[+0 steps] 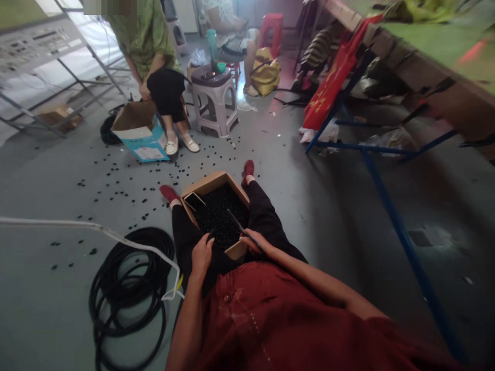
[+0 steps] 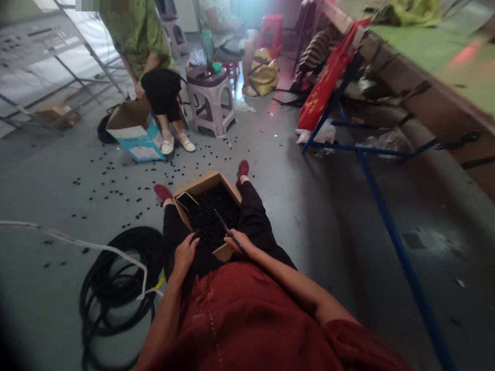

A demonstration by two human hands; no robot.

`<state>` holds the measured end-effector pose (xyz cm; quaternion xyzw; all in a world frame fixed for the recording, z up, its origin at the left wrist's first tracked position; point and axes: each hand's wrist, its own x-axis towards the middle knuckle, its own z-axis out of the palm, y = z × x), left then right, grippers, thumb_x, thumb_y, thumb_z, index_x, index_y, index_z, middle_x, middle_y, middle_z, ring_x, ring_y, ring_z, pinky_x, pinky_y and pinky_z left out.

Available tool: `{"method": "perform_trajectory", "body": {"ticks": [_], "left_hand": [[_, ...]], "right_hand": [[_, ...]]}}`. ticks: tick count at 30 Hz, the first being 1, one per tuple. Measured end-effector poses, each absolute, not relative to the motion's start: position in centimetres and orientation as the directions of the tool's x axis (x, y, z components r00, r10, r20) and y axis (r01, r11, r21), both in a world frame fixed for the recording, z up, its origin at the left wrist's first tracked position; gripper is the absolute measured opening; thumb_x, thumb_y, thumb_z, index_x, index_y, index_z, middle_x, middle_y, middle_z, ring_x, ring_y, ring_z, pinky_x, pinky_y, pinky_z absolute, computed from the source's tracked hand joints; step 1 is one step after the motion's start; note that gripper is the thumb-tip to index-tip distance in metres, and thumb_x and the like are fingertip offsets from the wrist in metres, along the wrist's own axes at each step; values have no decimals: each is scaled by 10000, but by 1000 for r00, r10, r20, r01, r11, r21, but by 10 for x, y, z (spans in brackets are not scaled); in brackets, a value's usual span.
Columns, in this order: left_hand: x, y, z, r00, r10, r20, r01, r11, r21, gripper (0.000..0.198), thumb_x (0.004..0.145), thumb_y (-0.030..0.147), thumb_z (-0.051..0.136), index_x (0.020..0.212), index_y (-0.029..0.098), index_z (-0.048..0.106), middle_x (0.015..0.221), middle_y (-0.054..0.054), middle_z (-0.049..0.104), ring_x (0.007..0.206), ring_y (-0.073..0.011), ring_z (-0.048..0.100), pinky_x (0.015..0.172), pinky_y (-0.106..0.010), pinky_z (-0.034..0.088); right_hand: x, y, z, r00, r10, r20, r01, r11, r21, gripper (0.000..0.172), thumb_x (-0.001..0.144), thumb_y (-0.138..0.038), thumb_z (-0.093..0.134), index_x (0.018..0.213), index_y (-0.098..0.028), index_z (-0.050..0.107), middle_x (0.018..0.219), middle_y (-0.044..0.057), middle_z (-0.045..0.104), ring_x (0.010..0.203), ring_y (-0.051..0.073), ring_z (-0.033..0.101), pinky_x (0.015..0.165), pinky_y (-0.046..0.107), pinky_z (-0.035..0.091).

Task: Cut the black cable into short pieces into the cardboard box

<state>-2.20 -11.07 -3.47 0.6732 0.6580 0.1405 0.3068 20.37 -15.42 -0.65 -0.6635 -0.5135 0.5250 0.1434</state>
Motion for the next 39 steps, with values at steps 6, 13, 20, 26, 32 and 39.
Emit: {"method": "perform_trajectory", "body": {"ticks": [6,13,20,26,32,39], "left_hand": [[-14,-115,-15,88,984,-154,688,52,724,375,928,299,446,1238,152,597,1287,-102,619,1191,-199,570,1049,-334,404],[-10,-116,-3,83,969,-234,503,162,849,415,913,321,461,1256,120,581,948,-67,695,811,-153,625,787,-268,489],[-9,-117,-2,154,962,-225,389,150,909,414,899,359,467,1211,126,604,773,-23,629,696,-124,558,658,-228,454],[-8,-116,-3,153,963,-220,387,147,910,413,885,366,492,1204,133,611,785,-23,645,681,-121,559,651,-231,460],[-4,-118,-3,181,958,-220,372,140,917,402,885,364,486,1182,130,621,771,-18,631,671,-114,545,648,-226,454],[-1,-119,0,195,950,-243,397,150,905,425,887,361,486,1208,109,605,788,-27,651,667,-113,555,665,-231,463]], "right_hand": [[205,-157,-22,-86,908,-410,510,-313,-801,348,874,-380,510,1168,-194,514,908,28,647,756,153,598,723,259,464],[207,-164,-10,-221,901,-372,523,-212,-826,461,836,-374,559,1249,-182,488,1081,70,640,954,198,595,842,297,437],[205,-164,-10,-304,894,-330,561,-113,-820,452,830,-382,572,1226,-176,498,1100,83,616,969,207,575,845,302,428],[204,-164,-9,-315,885,-342,577,-108,-810,431,832,-391,560,1201,-174,512,1077,84,610,961,218,575,825,304,423],[203,-164,-8,-328,885,-331,572,-93,-815,407,839,-387,551,1182,-169,519,1042,79,613,912,204,574,790,291,424],[200,-161,-7,-327,889,-320,556,-93,-826,433,844,-412,550,1196,-163,508,1029,79,627,899,200,584,783,290,427]]}}
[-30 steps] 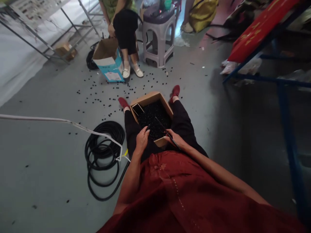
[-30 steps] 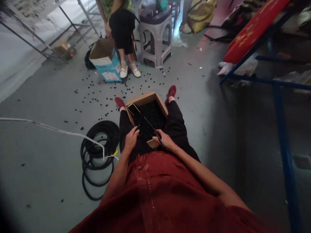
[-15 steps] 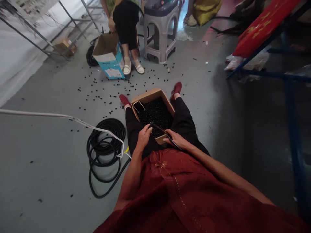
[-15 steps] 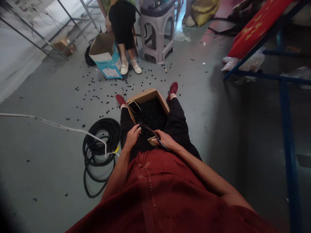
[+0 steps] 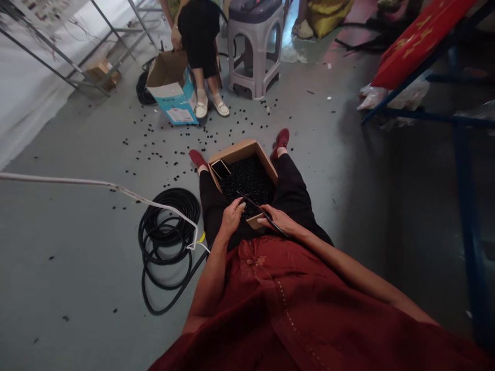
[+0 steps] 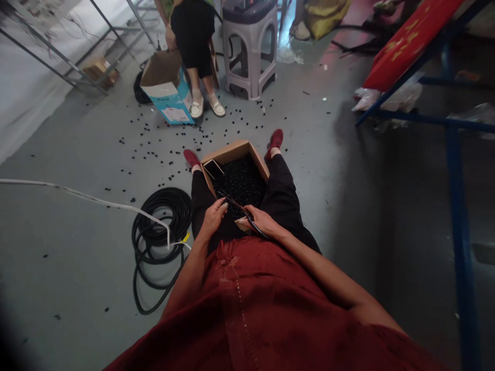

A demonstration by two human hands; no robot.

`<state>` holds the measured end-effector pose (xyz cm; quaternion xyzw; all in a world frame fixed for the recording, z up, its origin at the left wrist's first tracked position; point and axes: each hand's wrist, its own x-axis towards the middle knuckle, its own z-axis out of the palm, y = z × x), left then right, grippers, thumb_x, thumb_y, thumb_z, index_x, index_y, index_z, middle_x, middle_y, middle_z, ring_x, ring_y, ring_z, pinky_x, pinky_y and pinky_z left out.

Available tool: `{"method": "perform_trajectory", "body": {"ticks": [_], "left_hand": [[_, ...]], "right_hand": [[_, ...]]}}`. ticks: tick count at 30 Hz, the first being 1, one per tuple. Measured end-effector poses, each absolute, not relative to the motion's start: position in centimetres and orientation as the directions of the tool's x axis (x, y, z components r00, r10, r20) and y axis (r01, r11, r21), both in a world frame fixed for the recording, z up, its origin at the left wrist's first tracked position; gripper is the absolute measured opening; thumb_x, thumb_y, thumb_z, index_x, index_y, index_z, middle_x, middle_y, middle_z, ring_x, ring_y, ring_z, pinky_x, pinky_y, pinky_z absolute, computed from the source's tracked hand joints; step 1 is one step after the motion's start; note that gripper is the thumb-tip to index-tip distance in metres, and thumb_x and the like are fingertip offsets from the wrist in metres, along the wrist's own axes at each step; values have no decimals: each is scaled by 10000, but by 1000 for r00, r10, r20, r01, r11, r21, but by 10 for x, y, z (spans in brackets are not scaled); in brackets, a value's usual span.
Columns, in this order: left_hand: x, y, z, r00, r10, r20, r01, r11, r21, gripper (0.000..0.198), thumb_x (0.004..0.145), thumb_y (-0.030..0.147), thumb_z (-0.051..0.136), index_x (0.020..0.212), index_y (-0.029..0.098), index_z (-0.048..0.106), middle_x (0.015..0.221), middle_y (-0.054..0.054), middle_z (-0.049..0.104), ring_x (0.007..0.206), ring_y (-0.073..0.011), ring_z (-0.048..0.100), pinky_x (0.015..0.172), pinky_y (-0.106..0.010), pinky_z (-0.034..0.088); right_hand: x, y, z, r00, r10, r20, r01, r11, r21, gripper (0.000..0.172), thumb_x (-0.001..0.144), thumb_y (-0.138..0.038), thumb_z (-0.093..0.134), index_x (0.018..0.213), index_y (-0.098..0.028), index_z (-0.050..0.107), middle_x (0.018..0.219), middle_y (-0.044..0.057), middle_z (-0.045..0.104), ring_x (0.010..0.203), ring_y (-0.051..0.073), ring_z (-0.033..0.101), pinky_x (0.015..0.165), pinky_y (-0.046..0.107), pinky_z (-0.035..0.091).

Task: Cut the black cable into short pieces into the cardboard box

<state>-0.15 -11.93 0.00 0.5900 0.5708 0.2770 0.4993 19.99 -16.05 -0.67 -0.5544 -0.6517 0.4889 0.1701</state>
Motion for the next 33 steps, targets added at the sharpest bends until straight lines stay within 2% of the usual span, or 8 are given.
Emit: {"method": "perform_trajectory", "body": {"ticks": [9,14,22,33], "left_hand": [[3,-118,8,247,939,-241,489,94,867,382,894,335,485,1189,136,624,868,-39,685,738,-144,608,714,-251,485],[4,-118,5,245,935,-256,510,100,854,379,898,328,474,1195,145,624,866,-35,687,740,-145,607,714,-248,480],[6,-117,-4,241,928,-283,522,121,844,389,893,339,477,1190,141,629,803,-25,668,715,-144,591,693,-244,460],[4,-116,-23,232,926,-298,479,158,863,419,887,361,474,1191,114,623,697,-7,607,651,-125,551,636,-231,440]], "right_hand": [[201,-158,-7,-328,894,-304,589,-58,-806,449,846,-407,552,1225,-171,506,1098,97,612,960,212,585,825,300,425],[201,-158,-4,-319,885,-338,614,-79,-786,352,882,-416,502,1140,-180,546,1002,86,641,892,216,600,755,283,417],[202,-162,-9,-286,871,-400,678,-111,-727,222,876,-324,489,1062,-211,530,843,42,649,754,185,597,645,228,370],[199,-162,-24,-218,868,-446,757,-138,-638,228,870,-328,497,1068,-235,562,806,42,669,708,187,603,595,223,339]]}}
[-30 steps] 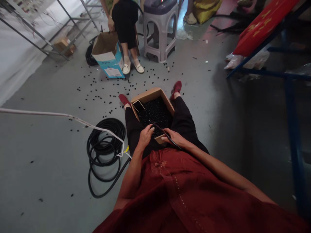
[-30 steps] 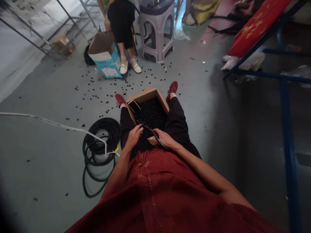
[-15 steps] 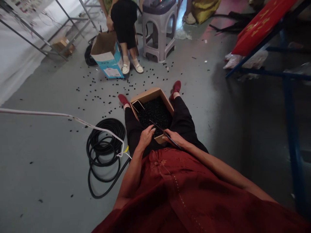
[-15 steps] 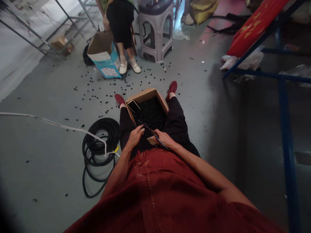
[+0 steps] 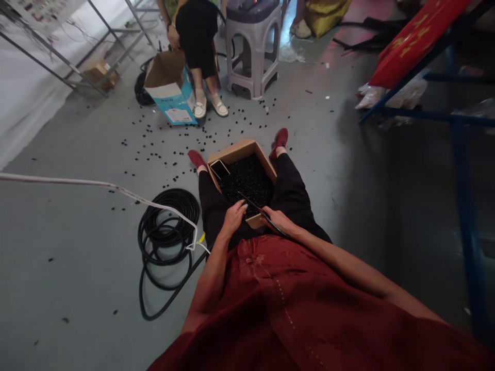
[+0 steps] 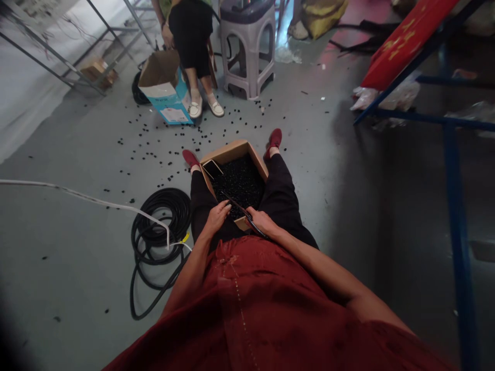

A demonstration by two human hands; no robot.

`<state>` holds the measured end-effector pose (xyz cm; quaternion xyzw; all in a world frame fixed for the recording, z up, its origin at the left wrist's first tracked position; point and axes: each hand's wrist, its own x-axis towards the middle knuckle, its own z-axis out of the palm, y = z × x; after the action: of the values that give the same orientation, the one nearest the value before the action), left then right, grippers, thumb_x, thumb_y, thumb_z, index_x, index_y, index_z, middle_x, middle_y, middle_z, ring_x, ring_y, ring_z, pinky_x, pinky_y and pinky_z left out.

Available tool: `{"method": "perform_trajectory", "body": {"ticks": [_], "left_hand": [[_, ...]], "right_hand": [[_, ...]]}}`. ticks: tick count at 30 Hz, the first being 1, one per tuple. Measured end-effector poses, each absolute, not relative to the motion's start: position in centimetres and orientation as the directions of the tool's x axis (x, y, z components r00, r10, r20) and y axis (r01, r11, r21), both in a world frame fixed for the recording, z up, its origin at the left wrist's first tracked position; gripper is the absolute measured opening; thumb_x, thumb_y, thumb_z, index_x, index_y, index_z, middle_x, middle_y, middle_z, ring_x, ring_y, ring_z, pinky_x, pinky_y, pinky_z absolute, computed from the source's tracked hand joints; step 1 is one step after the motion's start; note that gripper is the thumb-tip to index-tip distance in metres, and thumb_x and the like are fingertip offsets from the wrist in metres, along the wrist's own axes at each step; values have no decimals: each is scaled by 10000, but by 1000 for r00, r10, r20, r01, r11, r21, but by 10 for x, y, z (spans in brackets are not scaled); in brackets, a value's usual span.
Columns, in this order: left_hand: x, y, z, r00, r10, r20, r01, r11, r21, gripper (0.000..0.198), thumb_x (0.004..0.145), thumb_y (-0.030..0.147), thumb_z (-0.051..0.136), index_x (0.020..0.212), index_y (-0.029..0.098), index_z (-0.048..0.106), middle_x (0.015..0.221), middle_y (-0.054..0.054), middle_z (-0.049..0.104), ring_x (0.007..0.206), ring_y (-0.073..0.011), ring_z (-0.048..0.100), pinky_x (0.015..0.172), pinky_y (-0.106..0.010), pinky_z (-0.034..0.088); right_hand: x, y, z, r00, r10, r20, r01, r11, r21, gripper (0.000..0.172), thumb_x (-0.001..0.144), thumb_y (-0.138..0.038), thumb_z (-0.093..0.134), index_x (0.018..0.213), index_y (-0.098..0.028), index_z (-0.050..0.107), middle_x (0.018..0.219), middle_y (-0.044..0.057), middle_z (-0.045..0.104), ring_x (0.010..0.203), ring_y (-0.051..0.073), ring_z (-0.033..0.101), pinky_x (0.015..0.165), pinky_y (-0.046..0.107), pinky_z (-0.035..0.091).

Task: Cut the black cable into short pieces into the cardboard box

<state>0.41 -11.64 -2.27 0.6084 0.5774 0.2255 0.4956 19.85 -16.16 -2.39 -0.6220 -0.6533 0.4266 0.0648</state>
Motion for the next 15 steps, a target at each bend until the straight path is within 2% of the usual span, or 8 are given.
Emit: {"method": "perform_trajectory", "body": {"ticks": [4,9,12,15], "left_hand": [[1,-115,-22,233,923,-307,518,149,842,396,892,354,461,1170,135,638,676,4,601,628,-120,539,626,-226,432],[0,-114,-23,232,927,-294,604,100,790,349,903,312,466,1150,143,646,755,-23,659,704,-145,594,686,-245,455],[-1,-115,-27,216,932,-292,650,86,755,335,908,300,475,1163,155,637,910,-54,707,821,-170,635,778,-269,473],[-3,-114,-30,186,941,-282,685,82,724,341,909,299,489,1198,172,619,1127,-83,691,1011,-200,637,895,-298,464]], "right_hand": [[195,-160,-28,-190,871,-453,773,-152,-616,207,868,-303,504,1049,-238,580,780,31,669,700,177,608,592,217,335],[194,-159,-31,-192,865,-464,803,-133,-580,243,872,-368,500,1062,-250,594,820,49,691,734,202,623,598,230,333],[195,-157,-31,-179,857,-482,811,-149,-565,230,871,-360,502,1043,-244,601,828,53,694,738,200,623,600,230,330],[197,-156,-31,-163,868,-468,803,-159,-574,201,880,-349,489,992,-229,606,822,56,692,725,194,619,598,230,330]]}}
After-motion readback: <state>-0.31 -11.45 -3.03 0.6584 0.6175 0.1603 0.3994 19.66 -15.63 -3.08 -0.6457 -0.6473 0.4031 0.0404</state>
